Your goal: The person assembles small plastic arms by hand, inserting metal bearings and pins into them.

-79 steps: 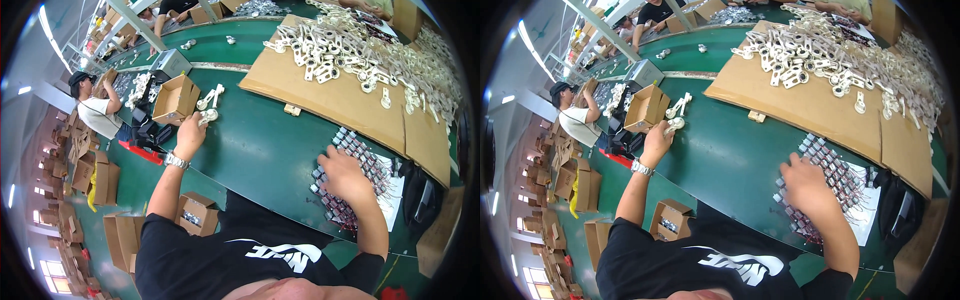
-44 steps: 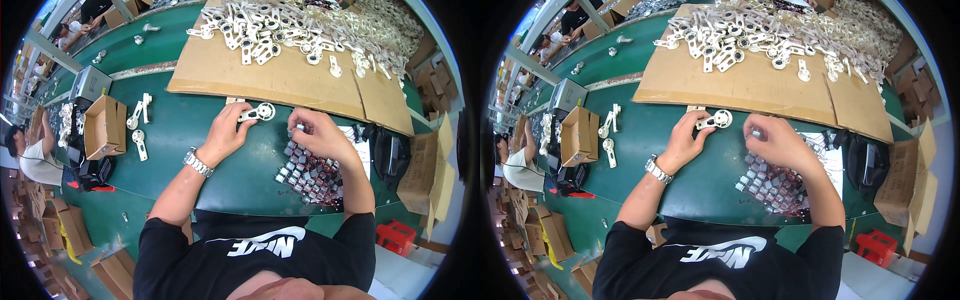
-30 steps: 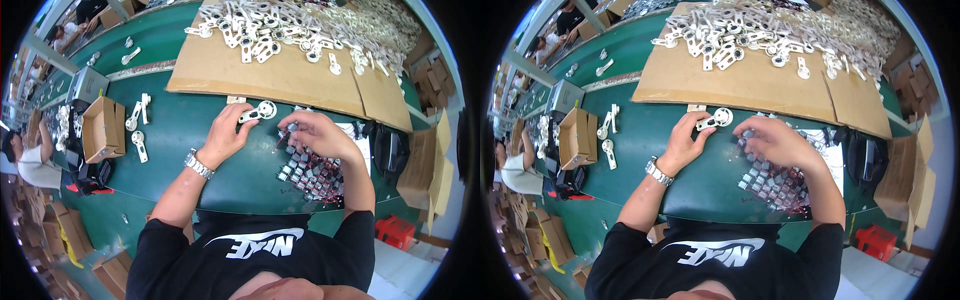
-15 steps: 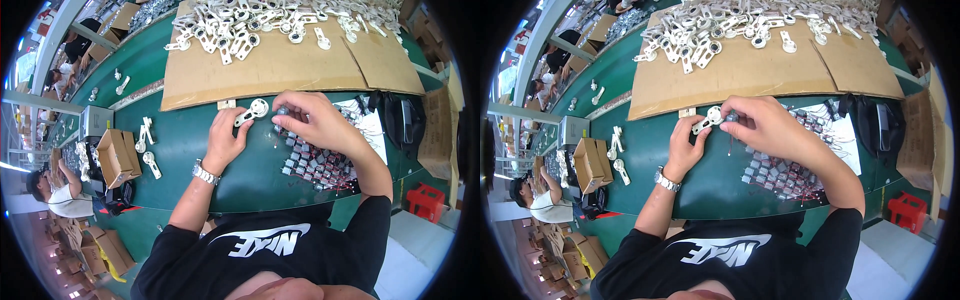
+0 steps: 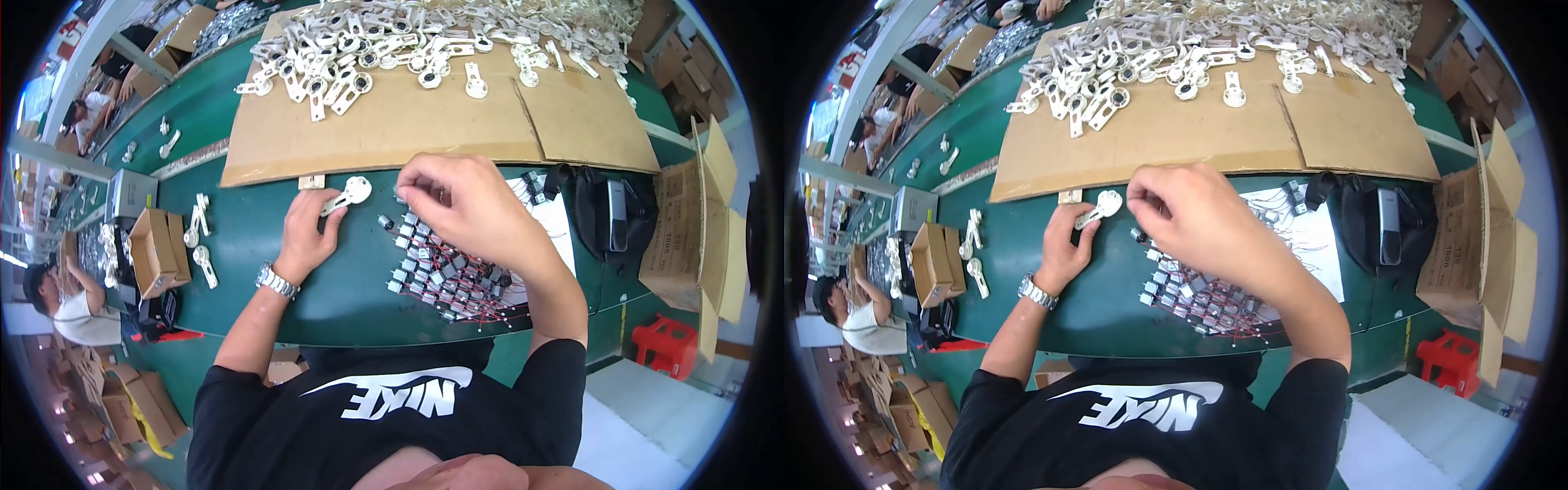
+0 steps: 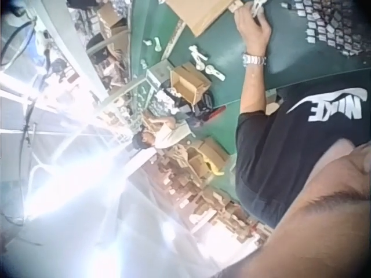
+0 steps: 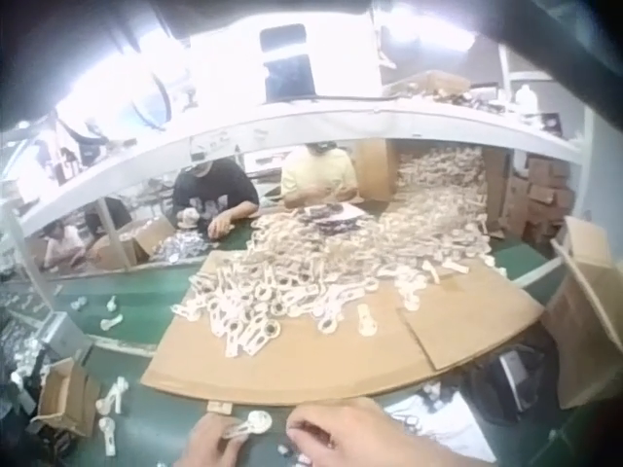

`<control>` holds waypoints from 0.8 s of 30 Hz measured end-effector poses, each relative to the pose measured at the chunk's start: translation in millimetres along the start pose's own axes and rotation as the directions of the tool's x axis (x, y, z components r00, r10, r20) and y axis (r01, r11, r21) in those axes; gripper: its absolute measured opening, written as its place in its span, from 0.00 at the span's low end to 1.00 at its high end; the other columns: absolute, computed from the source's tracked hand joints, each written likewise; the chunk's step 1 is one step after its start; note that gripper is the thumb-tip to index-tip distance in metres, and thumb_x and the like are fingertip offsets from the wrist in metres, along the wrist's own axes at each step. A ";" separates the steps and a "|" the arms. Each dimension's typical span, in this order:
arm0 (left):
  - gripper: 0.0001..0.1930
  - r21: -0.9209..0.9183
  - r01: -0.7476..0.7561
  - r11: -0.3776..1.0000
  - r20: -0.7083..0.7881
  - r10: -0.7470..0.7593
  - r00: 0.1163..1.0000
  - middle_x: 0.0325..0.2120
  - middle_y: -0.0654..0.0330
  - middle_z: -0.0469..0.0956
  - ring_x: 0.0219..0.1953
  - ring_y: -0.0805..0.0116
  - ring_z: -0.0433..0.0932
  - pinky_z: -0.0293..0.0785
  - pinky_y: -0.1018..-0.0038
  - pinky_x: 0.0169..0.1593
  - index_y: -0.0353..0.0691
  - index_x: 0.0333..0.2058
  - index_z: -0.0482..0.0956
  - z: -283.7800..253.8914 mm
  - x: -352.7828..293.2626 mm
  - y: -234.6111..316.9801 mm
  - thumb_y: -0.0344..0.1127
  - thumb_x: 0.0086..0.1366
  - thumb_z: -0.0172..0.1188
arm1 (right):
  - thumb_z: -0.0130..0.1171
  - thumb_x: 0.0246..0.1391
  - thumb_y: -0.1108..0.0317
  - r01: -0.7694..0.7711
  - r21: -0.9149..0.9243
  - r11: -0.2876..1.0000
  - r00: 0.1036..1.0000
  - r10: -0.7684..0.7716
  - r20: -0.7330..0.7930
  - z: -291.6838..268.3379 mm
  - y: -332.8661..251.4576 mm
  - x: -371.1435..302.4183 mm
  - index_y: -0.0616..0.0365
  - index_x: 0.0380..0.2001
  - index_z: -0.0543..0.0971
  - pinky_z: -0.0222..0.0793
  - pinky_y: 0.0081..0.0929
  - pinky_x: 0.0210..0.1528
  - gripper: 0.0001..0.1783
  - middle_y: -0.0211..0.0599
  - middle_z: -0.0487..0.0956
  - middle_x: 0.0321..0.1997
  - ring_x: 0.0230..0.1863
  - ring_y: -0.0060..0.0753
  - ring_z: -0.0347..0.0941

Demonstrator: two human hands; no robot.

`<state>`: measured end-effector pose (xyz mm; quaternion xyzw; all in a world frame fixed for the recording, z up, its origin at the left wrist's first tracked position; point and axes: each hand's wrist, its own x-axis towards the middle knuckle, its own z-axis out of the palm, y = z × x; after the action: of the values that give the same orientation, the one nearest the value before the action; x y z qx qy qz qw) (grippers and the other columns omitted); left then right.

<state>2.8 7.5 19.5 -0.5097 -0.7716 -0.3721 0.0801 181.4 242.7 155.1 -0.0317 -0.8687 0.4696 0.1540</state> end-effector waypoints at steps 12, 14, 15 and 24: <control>0.08 0.077 0.057 0.995 -0.132 -0.046 0.990 0.38 0.50 0.84 0.41 0.46 0.82 0.79 0.57 0.47 0.35 0.44 0.83 -2.5 -2.2 7.3 0.29 0.68 0.69 | 0.65 0.65 0.68 0.034 -0.266 0.963 0.985 0.012 0.170 17.7 43.6 15.9 0.65 0.44 0.85 0.78 0.41 0.42 0.11 0.51 0.86 0.38 0.36 0.49 0.84; 0.08 0.089 0.066 0.994 -0.123 -0.055 0.991 0.37 0.51 0.83 0.41 0.47 0.82 0.79 0.58 0.47 0.35 0.44 0.82 -4.5 -1.8 9.8 0.30 0.69 0.68 | 0.65 0.64 0.68 0.035 -0.369 0.929 0.992 0.013 0.126 31.3 49.8 16.9 0.67 0.44 0.85 0.79 0.46 0.46 0.12 0.54 0.86 0.41 0.39 0.56 0.84; 0.08 0.077 0.072 0.994 -0.131 -0.061 0.989 0.37 0.52 0.83 0.41 0.48 0.81 0.79 0.57 0.47 0.36 0.43 0.82 -4.1 -1.9 10.7 0.32 0.70 0.67 | 0.65 0.63 0.66 -0.022 -0.403 0.915 0.990 0.077 0.121 37.6 50.8 18.0 0.65 0.41 0.86 0.78 0.51 0.53 0.11 0.53 0.85 0.43 0.46 0.61 0.83; 0.11 0.031 0.057 0.998 -0.152 -0.052 0.987 0.41 0.50 0.84 0.45 0.45 0.82 0.80 0.57 0.50 0.35 0.46 0.83 -6.2 -10.3 3.6 0.30 0.67 0.69 | 0.70 0.62 0.52 -0.048 -0.686 0.726 0.989 0.130 0.068 107.7 52.7 41.0 0.64 0.35 0.88 0.83 0.50 0.43 0.22 0.53 0.87 0.36 0.40 0.57 0.87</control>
<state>9.0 -3.3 20.5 -0.4572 -0.7835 -0.3980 0.1371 105.7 193.4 66.2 -0.1015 -0.9850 0.1256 0.0603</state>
